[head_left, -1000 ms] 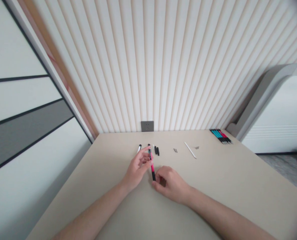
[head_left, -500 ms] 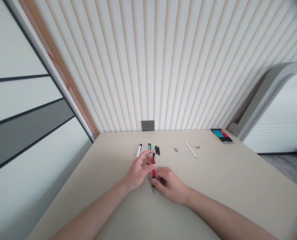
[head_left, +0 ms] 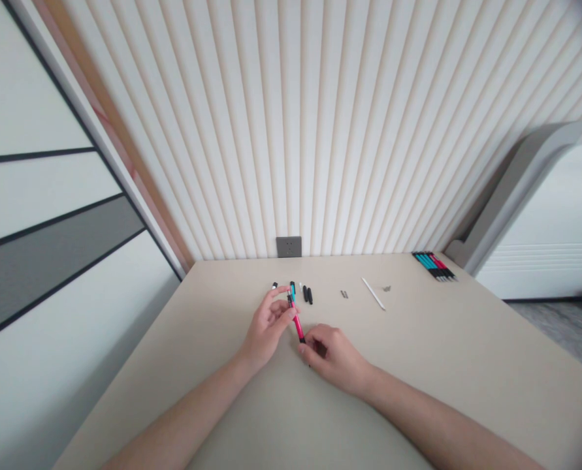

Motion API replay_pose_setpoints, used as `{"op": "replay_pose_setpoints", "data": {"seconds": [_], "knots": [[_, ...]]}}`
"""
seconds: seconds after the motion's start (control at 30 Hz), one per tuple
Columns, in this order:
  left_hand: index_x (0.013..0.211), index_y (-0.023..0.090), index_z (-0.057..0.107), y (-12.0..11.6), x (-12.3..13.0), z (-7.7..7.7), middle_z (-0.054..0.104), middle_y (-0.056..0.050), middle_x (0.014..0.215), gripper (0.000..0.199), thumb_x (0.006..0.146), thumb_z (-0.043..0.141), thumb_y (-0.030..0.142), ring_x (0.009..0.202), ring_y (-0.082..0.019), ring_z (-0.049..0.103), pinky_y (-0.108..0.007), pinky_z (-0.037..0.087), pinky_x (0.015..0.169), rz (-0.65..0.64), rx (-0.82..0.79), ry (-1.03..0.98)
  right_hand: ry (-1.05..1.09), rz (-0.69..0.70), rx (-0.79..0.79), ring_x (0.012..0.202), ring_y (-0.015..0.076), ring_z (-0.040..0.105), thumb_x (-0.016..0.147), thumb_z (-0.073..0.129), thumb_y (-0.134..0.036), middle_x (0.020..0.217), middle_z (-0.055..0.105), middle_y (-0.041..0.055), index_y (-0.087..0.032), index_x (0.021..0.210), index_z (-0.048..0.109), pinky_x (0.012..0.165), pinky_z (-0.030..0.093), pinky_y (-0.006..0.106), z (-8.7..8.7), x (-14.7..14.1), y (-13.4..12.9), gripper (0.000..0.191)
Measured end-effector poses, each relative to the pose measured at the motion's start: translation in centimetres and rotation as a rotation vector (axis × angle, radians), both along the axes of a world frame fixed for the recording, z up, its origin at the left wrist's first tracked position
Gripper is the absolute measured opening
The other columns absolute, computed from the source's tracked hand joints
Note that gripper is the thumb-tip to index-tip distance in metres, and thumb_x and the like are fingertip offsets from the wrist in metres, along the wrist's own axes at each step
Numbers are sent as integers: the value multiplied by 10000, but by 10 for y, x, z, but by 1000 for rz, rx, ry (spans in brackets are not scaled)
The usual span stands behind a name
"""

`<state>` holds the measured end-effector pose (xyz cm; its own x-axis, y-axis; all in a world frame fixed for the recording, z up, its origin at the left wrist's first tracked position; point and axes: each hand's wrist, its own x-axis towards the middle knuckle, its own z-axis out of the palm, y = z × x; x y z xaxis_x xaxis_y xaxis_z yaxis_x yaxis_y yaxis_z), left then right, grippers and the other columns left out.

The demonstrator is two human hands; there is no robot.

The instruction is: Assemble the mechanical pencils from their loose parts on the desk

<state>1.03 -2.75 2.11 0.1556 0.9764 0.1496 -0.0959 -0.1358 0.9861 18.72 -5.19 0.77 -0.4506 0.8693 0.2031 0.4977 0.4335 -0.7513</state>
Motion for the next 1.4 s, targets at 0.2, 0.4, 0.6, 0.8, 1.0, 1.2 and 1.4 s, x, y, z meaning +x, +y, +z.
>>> {"op": "replay_pose_setpoints", "data": {"seconds": [0.2,0.4,0.6,0.8,1.0,1.2,1.4], "knots": [[1140,170,536,3,1,-2,682,-67,994,391,819,673,347,973,-199,637,-303,492,842,76,-62,-72,-15,-91,35,595,111,449,861,539,-249,648,523,-25,-181,757,572,561,331,231,-2,3,4,128],[955,148,659,6,-3,-4,687,-65,953,285,811,675,394,851,-164,620,-273,485,795,133,-38,-64,-17,-121,145,739,161,528,879,555,-268,747,588,14,-199,965,623,683,397,272,2,10,6,130],[913,146,687,7,-5,-5,664,-45,880,247,804,689,368,790,-145,590,-261,476,773,65,-33,-120,-36,-92,153,736,162,531,944,466,-310,762,595,29,-192,941,600,666,392,274,5,10,4,178],[917,138,703,6,-5,-7,671,-53,863,288,839,644,409,784,-153,587,-274,464,787,79,-16,-117,-100,-39,231,727,166,533,983,375,-316,769,616,51,-177,908,599,707,371,295,5,11,3,274],[955,130,710,8,-8,-9,682,-61,844,313,831,650,411,797,-167,586,-281,452,799,77,-43,-59,-182,-11,220,685,161,526,1000,309,-300,743,617,42,-174,900,574,715,351,295,3,11,2,310],[940,121,725,9,-9,-7,690,-70,860,344,805,670,433,791,-176,587,-291,461,782,79,-66,-48,-124,6,86,643,147,519,999,307,-346,673,575,9,-188,831,555,645,351,258,7,9,0,339],[1090,152,682,4,-2,-4,689,-92,1002,372,820,664,406,866,-189,605,-296,481,787,52,-49,-49,124,67,-166,572,115,533,1010,264,-427,646,620,-12,-181,935,579,607,396,224,-2,6,1,407]]}}
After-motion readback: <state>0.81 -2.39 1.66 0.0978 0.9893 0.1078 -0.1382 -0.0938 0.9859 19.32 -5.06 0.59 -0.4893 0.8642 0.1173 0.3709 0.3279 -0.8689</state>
